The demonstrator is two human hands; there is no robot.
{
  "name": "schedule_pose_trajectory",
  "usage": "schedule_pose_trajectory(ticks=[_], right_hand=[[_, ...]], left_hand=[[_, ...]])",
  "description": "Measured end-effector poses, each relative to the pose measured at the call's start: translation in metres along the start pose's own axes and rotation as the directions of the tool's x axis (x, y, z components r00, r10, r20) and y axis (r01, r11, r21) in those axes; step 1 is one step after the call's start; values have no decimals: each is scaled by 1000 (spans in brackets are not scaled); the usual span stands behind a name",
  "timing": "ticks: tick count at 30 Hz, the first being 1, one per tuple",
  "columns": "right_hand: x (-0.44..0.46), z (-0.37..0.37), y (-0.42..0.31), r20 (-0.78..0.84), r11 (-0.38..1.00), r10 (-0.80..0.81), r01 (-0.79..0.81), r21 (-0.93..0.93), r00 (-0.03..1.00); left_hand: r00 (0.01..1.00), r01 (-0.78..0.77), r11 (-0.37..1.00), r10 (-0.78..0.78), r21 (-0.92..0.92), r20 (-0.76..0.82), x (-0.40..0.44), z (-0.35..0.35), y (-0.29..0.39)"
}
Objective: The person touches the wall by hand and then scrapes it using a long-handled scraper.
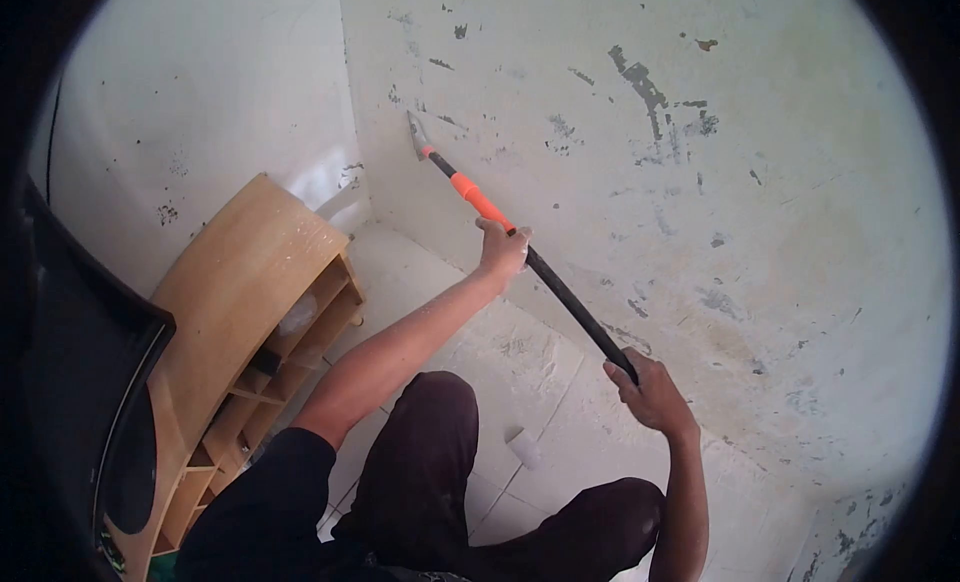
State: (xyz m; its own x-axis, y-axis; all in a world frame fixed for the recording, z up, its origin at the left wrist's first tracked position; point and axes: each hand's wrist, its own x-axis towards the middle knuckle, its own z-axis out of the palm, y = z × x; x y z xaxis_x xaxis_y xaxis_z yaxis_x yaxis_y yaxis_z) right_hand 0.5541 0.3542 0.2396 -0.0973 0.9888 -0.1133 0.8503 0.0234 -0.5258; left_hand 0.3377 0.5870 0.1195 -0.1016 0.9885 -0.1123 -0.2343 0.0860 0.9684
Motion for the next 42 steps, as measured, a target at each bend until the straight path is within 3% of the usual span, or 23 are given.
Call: schedule_pose_trajectory(ticks=[2,3,5,6,9,11,12,15,17,20,21,24,32,35,37,38,42], right_hand=[[-2,-4,9,42,995,-16,12,95,999],[-5,1,17,43,994,-9,4,108,999],[-10,14,36,-45,980,11,-2,198,999],[-13,25,42,-67,960,53,-32,277,996],[-10,47,57,-65,959,-31,48,281,997],[-1,49,72,51,951,-31,13,308,998],[2,55,82,103,911,-58,10,412,993],[0,75,94,205,784,-124,-31,621,971],[-15,86,85,337,667,-21,-238,706,941],[-25,125,109,409,528,14,-355,771,912],[-31,132,117,429,537,-14,-355,765,903],[-50,165,159,403,636,-10,-306,709,915],[-101,183,195,208,837,174,-256,484,963],[-86,186,178,148,869,168,-217,444,975],[-63,192,159,131,883,143,-187,431,981],[-54,193,150,133,883,132,-178,435,982],[0,200,112,110,892,-36,-17,451,993]], left_hand=[[986,-61,995,73,80,-152,-1,16,-5],[987,-55,994,68,92,-146,-10,21,4],[968,56,993,-80,-103,-239,-35,33,32],[962,72,992,-97,-104,-255,-37,34,30],[884,-19,982,-70,-186,-462,-29,43,16],[859,-74,956,-84,-284,-506,-28,49,13],[845,-82,953,-89,-292,-527,-29,49,6],[866,-182,930,-3,-319,-501,-29,39,-9],[910,-216,928,79,-303,-408,-40,26,-21],[916,-239,936,128,-260,-380,-59,27,-42],[920,-265,938,176,-223,-350,-66,28,-50],[936,-209,939,110,-275,-335,-89,44,-76],[968,-129,921,37,-368,-248,-147,84,-120],[952,-172,915,60,-365,-299,-126,77,-129],[836,-400,906,299,-137,-459,-80,48,-139],[906,-259,918,123,-300,-405,-84,32,-107],[869,-354,882,188,-311,-457,-30,-10,-97]])
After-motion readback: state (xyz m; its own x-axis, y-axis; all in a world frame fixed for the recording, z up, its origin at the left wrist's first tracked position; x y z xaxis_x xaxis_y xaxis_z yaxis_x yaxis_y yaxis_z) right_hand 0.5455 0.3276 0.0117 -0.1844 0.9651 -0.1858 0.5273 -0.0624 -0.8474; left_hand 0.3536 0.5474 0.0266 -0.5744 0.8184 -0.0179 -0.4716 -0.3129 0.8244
